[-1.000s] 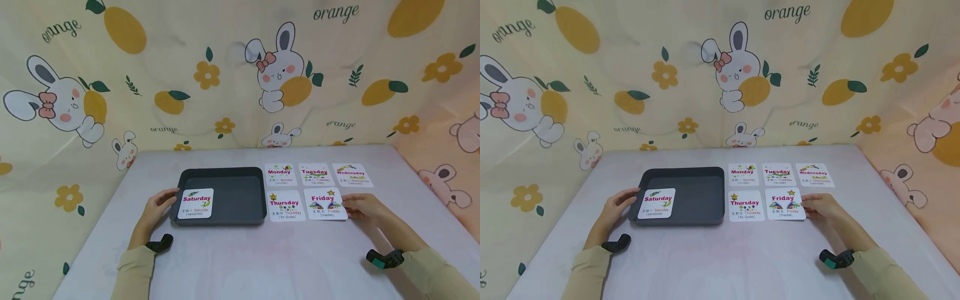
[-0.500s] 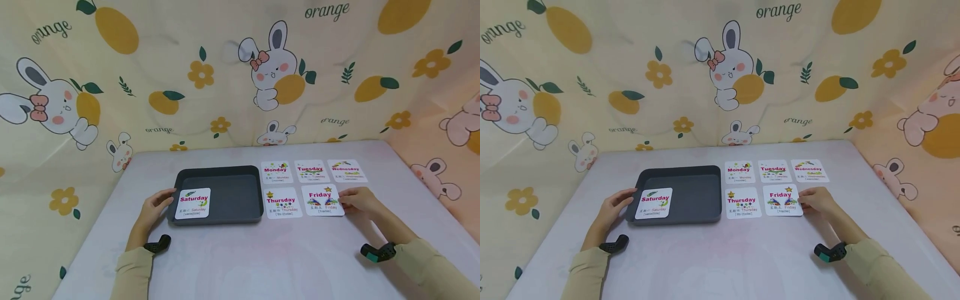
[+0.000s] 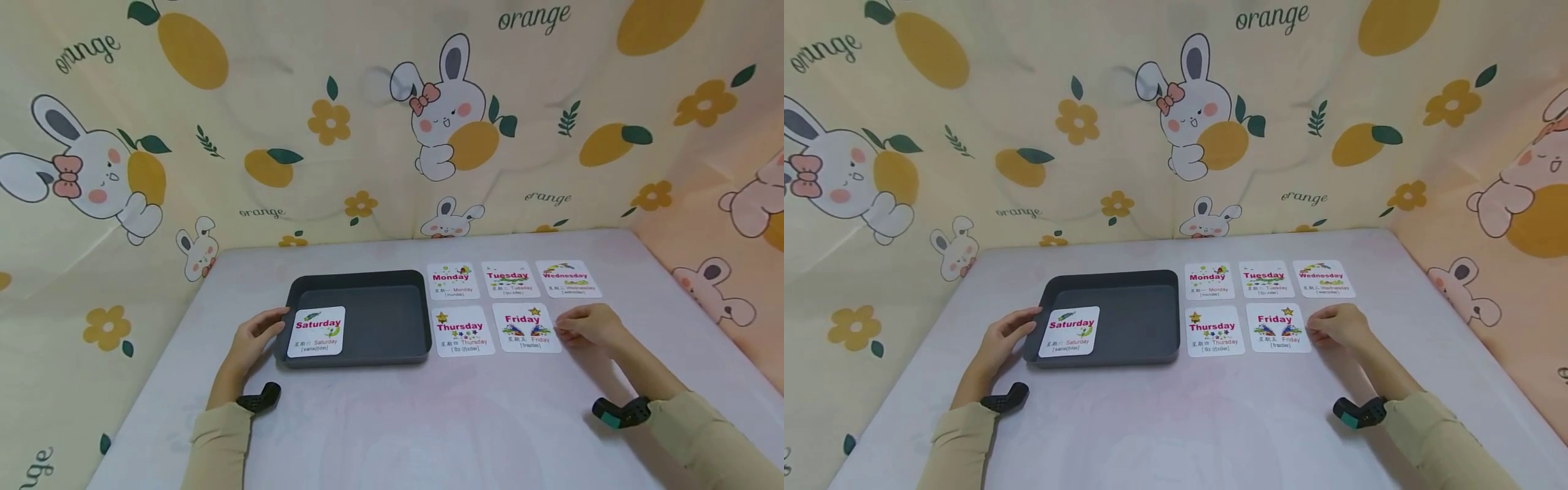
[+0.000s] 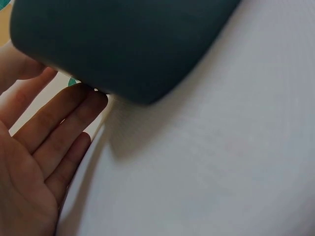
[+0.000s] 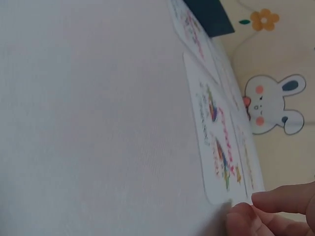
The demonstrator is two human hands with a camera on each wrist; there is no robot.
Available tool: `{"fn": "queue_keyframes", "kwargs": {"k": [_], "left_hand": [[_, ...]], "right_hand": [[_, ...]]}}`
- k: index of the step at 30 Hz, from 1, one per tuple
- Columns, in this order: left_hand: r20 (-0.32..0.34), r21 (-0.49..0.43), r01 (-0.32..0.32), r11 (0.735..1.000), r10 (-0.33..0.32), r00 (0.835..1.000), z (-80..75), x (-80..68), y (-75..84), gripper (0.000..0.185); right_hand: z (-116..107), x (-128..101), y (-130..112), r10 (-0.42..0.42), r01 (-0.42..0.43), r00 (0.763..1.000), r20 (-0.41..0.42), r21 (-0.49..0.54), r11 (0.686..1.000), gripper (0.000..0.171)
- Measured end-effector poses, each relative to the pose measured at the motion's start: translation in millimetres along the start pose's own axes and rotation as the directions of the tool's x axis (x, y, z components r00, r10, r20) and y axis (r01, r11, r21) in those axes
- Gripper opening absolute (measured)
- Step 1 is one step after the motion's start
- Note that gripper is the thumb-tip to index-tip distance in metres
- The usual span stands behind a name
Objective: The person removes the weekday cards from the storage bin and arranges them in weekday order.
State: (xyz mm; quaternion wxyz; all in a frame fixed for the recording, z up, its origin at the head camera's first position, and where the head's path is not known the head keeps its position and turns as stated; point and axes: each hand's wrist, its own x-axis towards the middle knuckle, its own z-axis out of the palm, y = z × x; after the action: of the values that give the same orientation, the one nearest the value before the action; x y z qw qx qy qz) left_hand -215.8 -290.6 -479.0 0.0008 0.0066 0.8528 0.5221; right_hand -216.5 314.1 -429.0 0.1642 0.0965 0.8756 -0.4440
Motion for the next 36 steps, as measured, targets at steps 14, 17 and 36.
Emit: {"fn": "queue_keyframes", "kwargs": {"k": [14, 17, 36], "left_hand": [[-0.007, -0.031, -0.07, 0.997, 0.07, 0.998, 2.3, 4.1, -1.0, 0.04], [-0.01, -0.027, -0.065, 0.998, 0.065, 0.998, 2.9, 3.3, 0.0, 0.039], [-0.021, -0.026, -0.058, 0.998, 0.058, 0.998, -1.1, 2.2, -2.2, 0.038]], "right_hand": [[36.6, -9.6, -29.7, -0.046, 0.02, 0.994, 0.099, 0.246, 0.969, 0.041], [44.7, -10.0, -38.4, -0.075, 0.047, 0.991, 0.11, 0.241, 0.969, 0.042], [90.2, -12.0, -80.8, -0.209, 0.15, 0.958, 0.195, 0.281, 0.948, 0.043]]}}
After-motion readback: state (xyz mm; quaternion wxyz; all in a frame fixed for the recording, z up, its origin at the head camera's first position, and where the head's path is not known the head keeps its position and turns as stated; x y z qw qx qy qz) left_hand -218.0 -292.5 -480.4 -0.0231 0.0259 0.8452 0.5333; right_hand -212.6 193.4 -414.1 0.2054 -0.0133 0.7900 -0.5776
